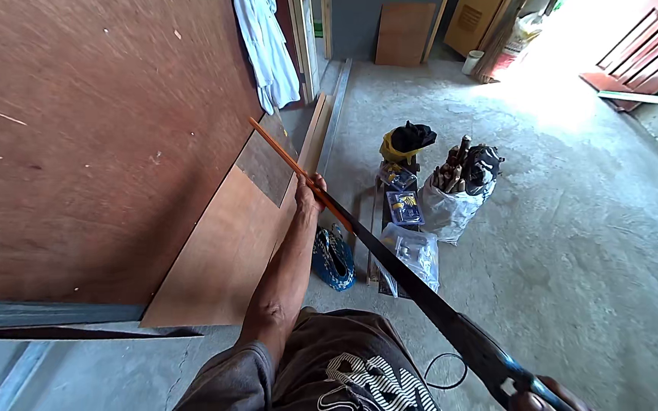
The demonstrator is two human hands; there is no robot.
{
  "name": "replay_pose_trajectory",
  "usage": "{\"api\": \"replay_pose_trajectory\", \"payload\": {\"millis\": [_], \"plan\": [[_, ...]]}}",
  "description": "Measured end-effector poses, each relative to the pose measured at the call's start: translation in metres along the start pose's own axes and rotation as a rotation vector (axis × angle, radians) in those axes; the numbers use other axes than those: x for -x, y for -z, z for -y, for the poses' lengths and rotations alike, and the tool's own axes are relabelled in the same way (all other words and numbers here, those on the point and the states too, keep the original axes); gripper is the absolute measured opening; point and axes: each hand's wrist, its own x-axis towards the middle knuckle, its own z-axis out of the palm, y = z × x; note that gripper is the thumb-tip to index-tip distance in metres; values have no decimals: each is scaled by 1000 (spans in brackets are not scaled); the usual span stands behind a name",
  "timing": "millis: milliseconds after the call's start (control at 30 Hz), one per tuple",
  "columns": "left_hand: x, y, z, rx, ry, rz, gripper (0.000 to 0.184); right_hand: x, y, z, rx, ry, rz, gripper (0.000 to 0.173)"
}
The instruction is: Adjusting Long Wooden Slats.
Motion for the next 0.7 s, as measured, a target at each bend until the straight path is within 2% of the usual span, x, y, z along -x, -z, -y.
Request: {"api": "replay_pose_trajectory", "payload": {"millis": [133,300,433,567,700], "plan": [[16,24,33,1,73,-71,32,-13,-47,-17,-59,-66,-62,15],[37,51,63,-106,146,-15,42,-37,-102,-29,-84,-114,-134,28],[55,69,89,-229,192,39,46,-67,-145,-40,-74,-128,-155,26],[60,87,98,-333,205,53,41,-90,-173,-45,-53,-110,-140,26],[61,99,86,-423,207,-11,44,-98,-188,-50,-69,-139,-88,24]]}}
